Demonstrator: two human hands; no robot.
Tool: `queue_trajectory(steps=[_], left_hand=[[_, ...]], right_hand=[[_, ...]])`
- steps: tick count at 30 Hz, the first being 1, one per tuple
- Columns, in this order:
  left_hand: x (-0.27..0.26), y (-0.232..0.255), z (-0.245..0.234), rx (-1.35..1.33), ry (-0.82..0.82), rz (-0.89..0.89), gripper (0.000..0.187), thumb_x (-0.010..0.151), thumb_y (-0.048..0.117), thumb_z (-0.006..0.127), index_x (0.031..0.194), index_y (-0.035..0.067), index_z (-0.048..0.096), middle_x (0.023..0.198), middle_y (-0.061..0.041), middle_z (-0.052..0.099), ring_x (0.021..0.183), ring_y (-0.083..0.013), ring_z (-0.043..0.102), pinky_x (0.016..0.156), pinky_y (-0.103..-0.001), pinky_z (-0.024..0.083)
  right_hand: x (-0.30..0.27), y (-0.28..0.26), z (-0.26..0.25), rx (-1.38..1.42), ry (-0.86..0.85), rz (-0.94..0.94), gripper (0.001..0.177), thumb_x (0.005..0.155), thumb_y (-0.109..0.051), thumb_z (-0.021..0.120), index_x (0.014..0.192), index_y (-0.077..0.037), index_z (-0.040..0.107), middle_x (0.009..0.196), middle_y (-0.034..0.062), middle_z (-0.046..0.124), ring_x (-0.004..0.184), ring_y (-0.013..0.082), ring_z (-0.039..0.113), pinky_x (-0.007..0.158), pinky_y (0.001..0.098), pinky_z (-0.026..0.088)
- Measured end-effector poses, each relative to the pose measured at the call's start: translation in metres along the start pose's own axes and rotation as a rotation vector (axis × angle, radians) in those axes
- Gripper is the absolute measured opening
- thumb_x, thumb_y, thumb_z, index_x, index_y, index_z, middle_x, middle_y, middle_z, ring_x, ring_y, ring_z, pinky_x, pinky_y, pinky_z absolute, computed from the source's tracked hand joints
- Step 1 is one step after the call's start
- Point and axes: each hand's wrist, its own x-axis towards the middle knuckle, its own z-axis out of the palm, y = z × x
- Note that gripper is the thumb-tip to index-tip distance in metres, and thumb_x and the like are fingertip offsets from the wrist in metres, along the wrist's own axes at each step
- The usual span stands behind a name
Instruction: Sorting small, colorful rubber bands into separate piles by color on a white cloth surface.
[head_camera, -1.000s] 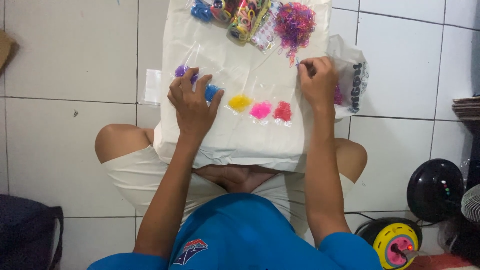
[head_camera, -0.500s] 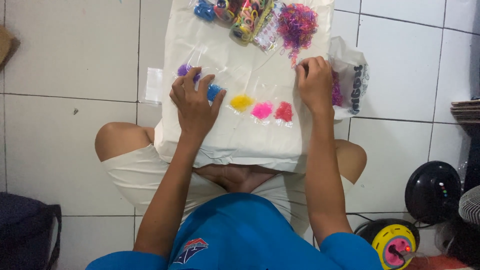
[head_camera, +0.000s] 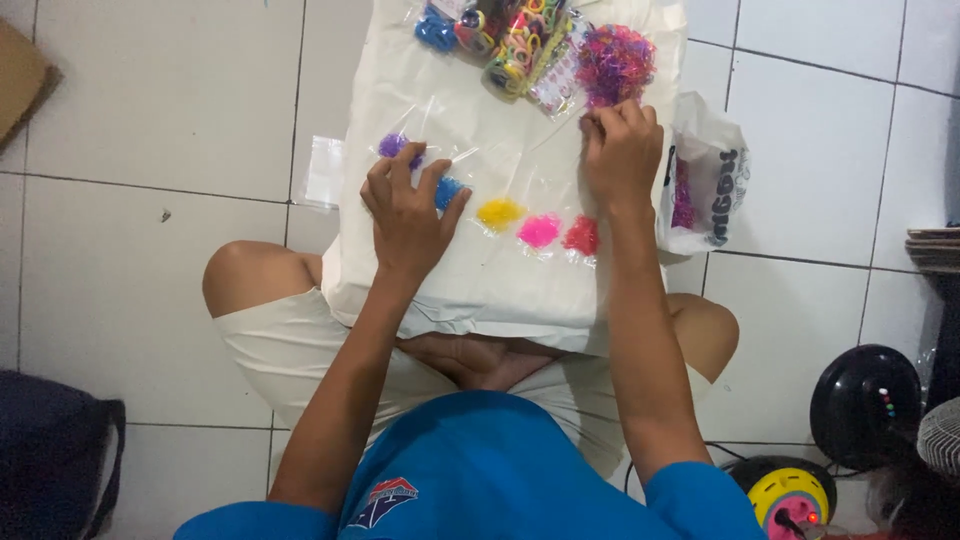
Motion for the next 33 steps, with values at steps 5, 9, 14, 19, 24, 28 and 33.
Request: queue_trajectory(steps=[5,9,14,19,24,28,33], left_hand=[[0.001,-0.001,0.002,0.000,-0.008,0.009,0.036,0.091,0.033,0.086,0.116,0.011,0.073,0.139,-0.010,0.049,0.121,-0.0299,0.037,0.104,-0.044,0.029],[0.002,0.001,0.000,0.026,0.015,-0.011,0.043,0.089,0.033,0.086,0.121,0.008,0.070,0.138,-0.011,0.051,0.121,-0.0307,0.038,0.103,-0.045,0.031],[0.003,0.000,0.004,0.062,0.002,-0.023,0.049,0.089,0.037,0.087,0.124,0.007,0.068,0.136,-0.012,0.051,0.119,-0.0297,0.038,0.101,-0.045,0.031],[0.003,0.001,0.003,0.054,0.019,-0.021,0.053,0.088,0.037,0.088,0.125,0.005,0.067,0.135,-0.013,0.051,0.118,-0.0302,0.040,0.101,-0.045,0.031],[-0.001,-0.009,0.019,0.102,-0.011,-0.065,0.042,0.091,0.047,0.083,0.118,0.018,0.071,0.134,-0.009,0.052,0.122,-0.0259,0.038,0.100,-0.044,0.031],[0.001,-0.007,0.017,0.087,-0.018,-0.074,0.041,0.091,0.048,0.082,0.115,0.016,0.071,0.134,-0.010,0.053,0.123,-0.0263,0.038,0.100,-0.045,0.030],[0.000,-0.007,0.017,0.081,-0.022,-0.083,0.041,0.089,0.049,0.084,0.110,0.016,0.070,0.134,-0.009,0.050,0.123,-0.0270,0.036,0.100,-0.044,0.030]], right_hand=[[0.001,-0.002,-0.009,0.035,0.023,-0.008,0.008,0.089,-0.012,0.077,0.097,-0.009,0.079,0.091,0.0060,0.063,0.084,0.0237,0.055,0.077,0.0363,0.046],[0.003,-0.003,-0.014,-0.030,0.049,0.003,0.013,0.083,-0.015,0.080,0.095,-0.012,0.082,0.087,0.0042,0.064,0.077,0.0223,0.057,0.070,0.0353,0.048],[0.001,0.006,0.003,-0.107,-0.005,-0.002,0.023,0.080,-0.030,0.088,0.095,-0.013,0.082,0.087,0.0030,0.064,0.080,0.0212,0.054,0.073,0.0359,0.045],[0.002,0.005,0.003,-0.104,-0.004,0.001,0.024,0.081,-0.029,0.089,0.096,-0.011,0.082,0.088,0.0036,0.065,0.080,0.0221,0.054,0.074,0.0362,0.045],[-0.006,0.016,0.008,0.014,-0.145,0.067,0.021,0.096,-0.031,0.082,0.107,-0.015,0.077,0.093,0.0110,0.062,0.085,0.0275,0.061,0.078,0.0465,0.055],[-0.002,0.014,0.002,0.022,-0.150,0.082,0.023,0.094,-0.030,0.083,0.108,-0.013,0.076,0.092,0.0106,0.063,0.085,0.0270,0.062,0.077,0.0464,0.055],[0.003,0.017,-0.006,-0.005,-0.184,-0.071,0.016,0.092,-0.021,0.080,0.107,-0.016,0.079,0.097,0.0136,0.063,0.089,0.0331,0.061,0.076,0.0498,0.054]])
